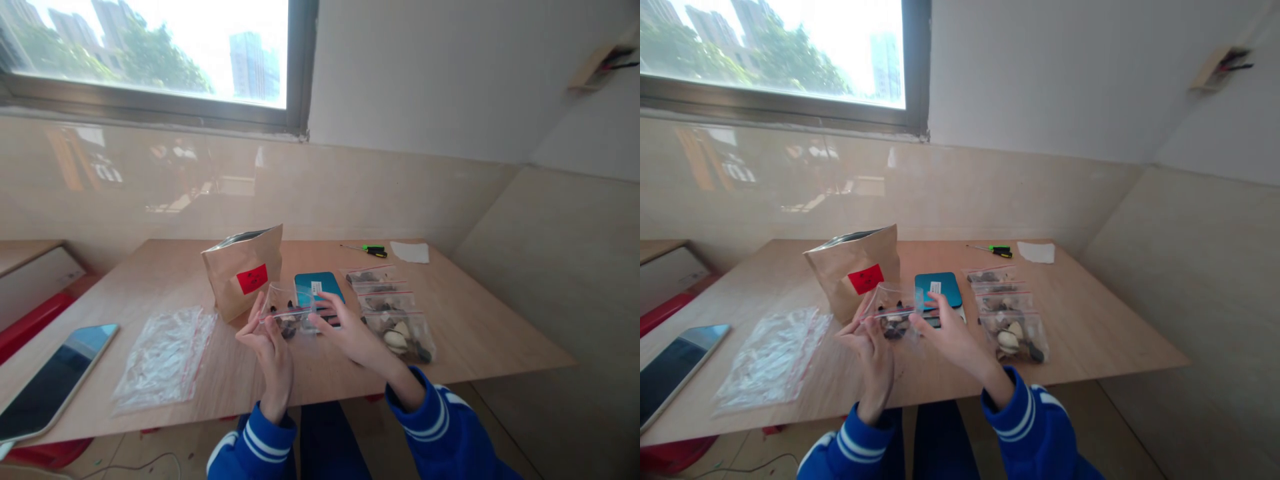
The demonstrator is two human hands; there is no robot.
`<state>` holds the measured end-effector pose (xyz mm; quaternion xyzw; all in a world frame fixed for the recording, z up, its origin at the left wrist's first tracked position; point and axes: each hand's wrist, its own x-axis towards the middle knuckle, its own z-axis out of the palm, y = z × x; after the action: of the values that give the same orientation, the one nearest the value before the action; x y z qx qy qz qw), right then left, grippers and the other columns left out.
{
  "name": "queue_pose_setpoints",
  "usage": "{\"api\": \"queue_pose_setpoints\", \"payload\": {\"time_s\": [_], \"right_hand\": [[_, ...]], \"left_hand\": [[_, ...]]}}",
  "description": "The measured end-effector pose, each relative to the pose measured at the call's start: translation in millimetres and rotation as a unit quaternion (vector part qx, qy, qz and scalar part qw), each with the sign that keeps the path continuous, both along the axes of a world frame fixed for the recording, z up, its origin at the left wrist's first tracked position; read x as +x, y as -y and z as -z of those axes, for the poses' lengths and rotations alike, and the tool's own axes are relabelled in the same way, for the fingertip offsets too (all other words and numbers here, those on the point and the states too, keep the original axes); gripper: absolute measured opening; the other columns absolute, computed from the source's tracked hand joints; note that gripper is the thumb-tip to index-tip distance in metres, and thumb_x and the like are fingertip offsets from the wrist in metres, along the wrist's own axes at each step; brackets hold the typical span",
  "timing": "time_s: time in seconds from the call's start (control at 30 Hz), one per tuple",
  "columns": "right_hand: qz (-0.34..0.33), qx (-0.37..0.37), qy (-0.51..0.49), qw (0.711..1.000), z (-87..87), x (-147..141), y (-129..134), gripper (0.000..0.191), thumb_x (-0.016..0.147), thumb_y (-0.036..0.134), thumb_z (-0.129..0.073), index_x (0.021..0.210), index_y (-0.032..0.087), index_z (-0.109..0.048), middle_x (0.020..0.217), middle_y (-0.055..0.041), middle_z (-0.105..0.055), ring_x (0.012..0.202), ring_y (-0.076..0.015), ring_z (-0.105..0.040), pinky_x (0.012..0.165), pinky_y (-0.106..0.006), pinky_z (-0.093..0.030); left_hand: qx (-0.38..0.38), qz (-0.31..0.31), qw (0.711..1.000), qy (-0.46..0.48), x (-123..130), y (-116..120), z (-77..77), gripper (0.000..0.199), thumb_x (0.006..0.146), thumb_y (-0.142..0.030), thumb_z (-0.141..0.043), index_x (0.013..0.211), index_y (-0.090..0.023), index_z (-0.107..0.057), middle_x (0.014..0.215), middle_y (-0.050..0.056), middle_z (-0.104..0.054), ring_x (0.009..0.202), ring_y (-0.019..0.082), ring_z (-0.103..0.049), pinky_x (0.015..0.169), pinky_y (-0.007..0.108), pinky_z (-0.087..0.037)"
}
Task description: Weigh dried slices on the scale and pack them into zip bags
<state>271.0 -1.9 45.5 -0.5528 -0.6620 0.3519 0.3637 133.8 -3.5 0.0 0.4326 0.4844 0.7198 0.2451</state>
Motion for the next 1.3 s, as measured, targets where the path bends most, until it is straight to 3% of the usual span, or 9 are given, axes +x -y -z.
{"api": "queue_pose_setpoints", "payload": {"time_s": [0.2, 0.33, 0.43, 0.53, 0.67, 0.83, 0.9, 1.1, 1.3], "right_hand": [[0.084, 0.093, -0.142, 0.982, 8.0, -20.5, 21.5, 0.033, 0.092, 0.041, -0.05, 0.118, 0.023, -0.059, 0.118, -0.0082, -0.068, 0.108, -0.0221, -0.065, 0.096, -0.039, -0.05], [0.092, 0.099, -0.243, 0.96, 10.8, -17.1, 31.9, 0.035, 0.09, 0.045, -0.053, 0.117, 0.023, -0.056, 0.112, -0.0086, -0.072, 0.105, -0.022, -0.067, 0.093, -0.037, -0.052], [0.112, 0.094, -0.303, 0.942, 16.6, -15.1, 38.2, 0.03, 0.086, 0.049, -0.058, 0.102, 0.023, -0.055, 0.099, -0.0075, -0.075, 0.097, -0.0227, -0.071, 0.087, -0.037, -0.055], [0.13, 0.084, -0.34, 0.928, 24.1, -18.3, 41.5, 0.029, 0.082, 0.05, -0.063, 0.085, 0.024, -0.052, 0.089, -0.006, -0.076, 0.091, -0.0238, -0.072, 0.082, -0.037, -0.056], [0.128, 0.079, -0.308, 0.939, 32.2, -21.1, 41.7, 0.03, 0.075, 0.046, -0.071, 0.074, 0.022, -0.055, 0.086, -0.0068, -0.075, 0.085, -0.0239, -0.071, 0.08, -0.037, -0.055], [0.221, 0.098, -0.309, 0.92, 29.9, -4.4, 41.3, 0.029, 0.072, 0.047, -0.074, 0.073, 0.019, -0.064, 0.078, -0.0066, -0.075, 0.074, -0.0205, -0.069, 0.074, -0.033, -0.054], [0.234, 0.095, -0.314, 0.915, 28.3, 1.4, 41.9, 0.03, 0.071, 0.047, -0.074, 0.073, 0.018, -0.067, 0.076, -0.0069, -0.075, 0.065, -0.0182, -0.067, 0.069, -0.032, -0.053], [0.261, 0.113, -0.283, 0.916, 32.6, 4.2, 46.8, 0.037, 0.078, 0.052, -0.066, 0.081, 0.016, -0.071, 0.077, -0.0079, -0.075, 0.061, -0.0168, -0.063, 0.061, -0.028, -0.051], [0.273, 0.127, -0.231, 0.925, 37.9, 14.0, 56.5, 0.048, 0.082, 0.061, -0.056, 0.087, 0.015, -0.072, 0.084, -0.0114, -0.076, 0.067, -0.0218, -0.068, 0.064, -0.032, -0.054]], "left_hand": [[0.075, 0.112, 0.988, 0.072, 8.3, 9.2, 4.3, 0.027, 0.091, -0.045, -0.051, 0.099, -0.022, -0.04, 0.151, 0.019, -0.033, 0.138, 0.024, -0.038, 0.109, 0.043, -0.037], [0.038, 0.098, 0.989, 0.101, -15.6, 5.7, 2.6, 0.039, 0.085, -0.048, -0.059, 0.109, -0.021, -0.044, 0.149, 0.017, -0.036, 0.133, 0.025, -0.045, 0.109, 0.044, -0.036], [-0.02, 0.124, 0.987, 0.101, -33.5, 4.0, -1.6, 0.04, 0.082, -0.043, -0.065, 0.111, -0.02, -0.051, 0.124, 0.011, -0.061, 0.117, 0.021, -0.057, 0.101, 0.038, -0.043], [-0.041, 0.195, 0.978, 0.064, -35.4, 9.9, -6.2, 0.025, 0.082, -0.042, -0.065, 0.086, -0.018, -0.061, 0.086, 0.004, -0.069, 0.085, 0.018, -0.065, 0.078, 0.029, -0.051], [-0.053, 0.221, 0.974, 0.016, -19.1, 23.7, -7.8, 0.023, 0.079, -0.039, -0.069, 0.077, -0.018, -0.063, 0.072, 0.001, -0.066, 0.068, 0.014, -0.062, 0.064, 0.024, -0.048], [-0.042, 0.077, 0.994, 0.063, -16.7, 27.8, -8.2, 0.023, 0.084, -0.042, -0.063, 0.081, -0.019, -0.057, 0.068, -0.004, -0.058, 0.062, 0.011, -0.054, 0.06, 0.021, -0.043], [-0.041, 0.059, 0.995, 0.069, -21.1, 27.2, -11.0, 0.025, 0.084, -0.043, -0.063, 0.079, -0.019, -0.056, 0.066, -0.004, -0.055, 0.061, 0.01, -0.051, 0.057, 0.019, -0.041], [-0.056, 0.135, 0.985, 0.093, -27.6, 33.5, -16.3, 0.032, 0.084, -0.049, -0.061, 0.074, -0.019, -0.056, 0.065, -0.004, -0.051, 0.056, 0.008, -0.044, 0.051, 0.017, -0.037], [-0.079, 0.207, 0.969, 0.108, -35.9, 35.2, -0.4, 0.028, 0.081, -0.045, -0.065, 0.078, -0.017, -0.063, 0.062, -0.004, -0.054, 0.055, 0.008, -0.047, 0.051, 0.018, -0.038]]}}
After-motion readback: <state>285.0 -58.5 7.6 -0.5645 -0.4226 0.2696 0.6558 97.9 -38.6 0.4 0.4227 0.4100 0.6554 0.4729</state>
